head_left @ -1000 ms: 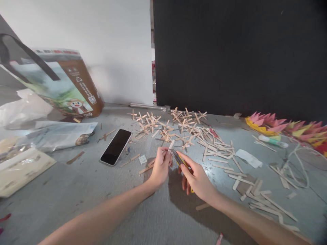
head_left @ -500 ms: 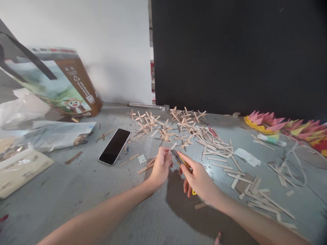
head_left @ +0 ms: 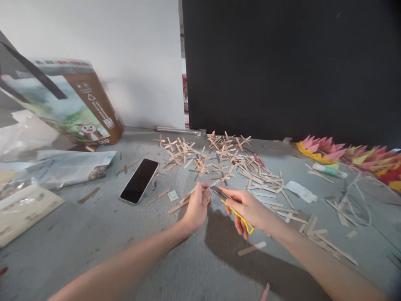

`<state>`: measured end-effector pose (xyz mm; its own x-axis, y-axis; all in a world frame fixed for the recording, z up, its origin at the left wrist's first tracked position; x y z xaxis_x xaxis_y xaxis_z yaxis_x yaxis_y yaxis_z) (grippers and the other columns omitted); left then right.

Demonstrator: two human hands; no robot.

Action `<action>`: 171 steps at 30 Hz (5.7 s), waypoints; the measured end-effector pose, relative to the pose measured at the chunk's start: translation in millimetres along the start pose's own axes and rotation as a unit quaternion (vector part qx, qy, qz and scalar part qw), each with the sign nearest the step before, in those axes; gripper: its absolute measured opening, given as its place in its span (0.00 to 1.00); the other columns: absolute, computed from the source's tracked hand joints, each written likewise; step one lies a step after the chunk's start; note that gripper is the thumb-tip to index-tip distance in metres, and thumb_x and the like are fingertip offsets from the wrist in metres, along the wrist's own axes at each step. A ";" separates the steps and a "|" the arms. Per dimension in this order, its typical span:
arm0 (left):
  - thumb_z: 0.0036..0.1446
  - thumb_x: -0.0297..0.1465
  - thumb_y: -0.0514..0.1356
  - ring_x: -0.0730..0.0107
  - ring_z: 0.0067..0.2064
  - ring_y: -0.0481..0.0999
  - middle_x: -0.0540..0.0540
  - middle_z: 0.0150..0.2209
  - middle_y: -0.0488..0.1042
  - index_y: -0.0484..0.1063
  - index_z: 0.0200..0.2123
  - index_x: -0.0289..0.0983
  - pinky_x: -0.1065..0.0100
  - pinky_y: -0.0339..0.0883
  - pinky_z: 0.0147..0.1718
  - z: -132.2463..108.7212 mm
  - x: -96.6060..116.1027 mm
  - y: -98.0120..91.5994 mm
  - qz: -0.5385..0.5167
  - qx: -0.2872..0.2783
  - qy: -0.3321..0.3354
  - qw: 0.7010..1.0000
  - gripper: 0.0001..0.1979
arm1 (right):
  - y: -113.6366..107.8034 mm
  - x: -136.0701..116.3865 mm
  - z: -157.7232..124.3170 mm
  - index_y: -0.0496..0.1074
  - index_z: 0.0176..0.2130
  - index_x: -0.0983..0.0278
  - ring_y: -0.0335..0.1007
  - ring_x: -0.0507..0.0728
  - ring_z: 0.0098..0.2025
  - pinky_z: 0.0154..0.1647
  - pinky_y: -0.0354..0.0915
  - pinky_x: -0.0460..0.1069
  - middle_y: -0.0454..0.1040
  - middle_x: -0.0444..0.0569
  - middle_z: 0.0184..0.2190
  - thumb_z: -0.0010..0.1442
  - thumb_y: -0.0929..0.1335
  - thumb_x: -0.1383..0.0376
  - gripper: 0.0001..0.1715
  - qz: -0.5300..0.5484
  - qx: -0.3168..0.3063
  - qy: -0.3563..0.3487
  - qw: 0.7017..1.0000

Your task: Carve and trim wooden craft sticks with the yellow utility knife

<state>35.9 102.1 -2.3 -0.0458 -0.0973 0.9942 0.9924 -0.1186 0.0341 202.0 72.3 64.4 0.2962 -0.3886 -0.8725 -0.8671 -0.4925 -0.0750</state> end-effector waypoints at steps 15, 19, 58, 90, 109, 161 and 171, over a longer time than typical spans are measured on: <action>0.68 0.49 0.58 0.77 0.25 0.60 0.58 0.26 0.61 0.59 0.41 0.41 0.69 0.66 0.28 3.3 4.9 -1.6 -0.161 0.021 -0.020 0.987 0.18 | 12.7 0.8 6.5 0.54 0.74 0.49 0.75 0.52 0.18 0.14 0.71 0.47 0.70 0.43 0.37 0.72 0.63 0.56 0.35 0.064 0.030 -0.080 0.994; 0.68 0.47 0.58 0.77 0.25 0.60 0.58 0.26 0.61 0.59 0.41 0.41 0.70 0.65 0.27 3.6 3.8 -1.7 -0.156 0.022 -0.018 0.987 0.17 | 11.4 4.0 6.8 0.54 0.74 0.50 0.76 0.52 0.18 0.13 0.72 0.48 0.70 0.44 0.37 0.72 0.63 0.56 0.35 0.046 0.032 -0.072 0.996; 0.69 0.50 0.56 0.74 0.25 0.64 0.57 0.25 0.63 0.60 0.41 0.40 0.69 0.65 0.28 0.8 6.3 -4.4 -0.105 0.014 -0.017 0.994 0.18 | 33.4 13.7 12.3 0.53 0.73 0.51 0.76 0.50 0.20 0.15 0.71 0.45 0.71 0.44 0.40 0.71 0.64 0.55 0.36 0.178 -0.040 -0.089 0.979; 0.67 0.43 0.59 0.75 0.23 0.63 0.59 0.24 0.63 0.60 0.46 0.42 0.70 0.65 0.27 3.0 0.6 -4.4 -0.142 0.003 -0.035 0.989 0.14 | -18.1 31.5 35.2 0.59 0.71 0.53 0.73 0.64 0.53 0.54 0.72 0.61 0.76 0.57 0.53 0.75 0.57 0.70 0.31 -0.408 0.244 -0.454 0.754; 0.69 0.49 0.57 0.76 0.22 0.61 0.60 0.22 0.61 0.59 0.44 0.42 0.71 0.63 0.26 4.0 -2.4 -4.0 -0.147 -0.008 -0.025 0.989 0.18 | -23.5 37.0 43.8 0.67 0.68 0.50 0.72 0.61 0.52 0.53 0.72 0.59 0.76 0.53 0.52 0.71 0.59 0.75 0.34 -0.407 0.241 -0.438 0.764; 0.67 0.50 0.58 0.76 0.23 0.61 0.59 0.24 0.61 0.57 0.40 0.42 0.70 0.63 0.25 3.7 0.3 -3.1 -0.110 -0.004 -0.021 0.994 0.19 | -23.5 35.0 39.9 0.71 0.63 0.54 0.75 0.60 0.49 0.50 0.71 0.57 0.79 0.51 0.50 0.65 0.59 0.82 0.37 -0.420 0.279 -0.456 0.733; 0.67 0.49 0.58 0.76 0.23 0.62 0.59 0.24 0.61 0.57 0.39 0.42 0.70 0.63 0.25 3.7 1.0 -3.5 -0.103 -0.005 -0.021 0.994 0.18 | -22.7 34.1 39.9 0.71 0.64 0.53 0.76 0.60 0.48 0.49 0.72 0.57 0.79 0.50 0.50 0.63 0.60 0.83 0.39 -0.434 0.283 -0.450 0.727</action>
<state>32.8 106.1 -1.0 -0.2433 -0.0293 0.9695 0.9611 -0.1420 0.2369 215.8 101.3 17.1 0.6689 0.6703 -0.3214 -0.6116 0.2504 -0.7505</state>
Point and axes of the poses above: each hand's wrist, its own z-axis towards the middle knuckle, its own y-axis out of the palm, x = y × z, the point moved 4 cm from there along z, towards the middle knuckle
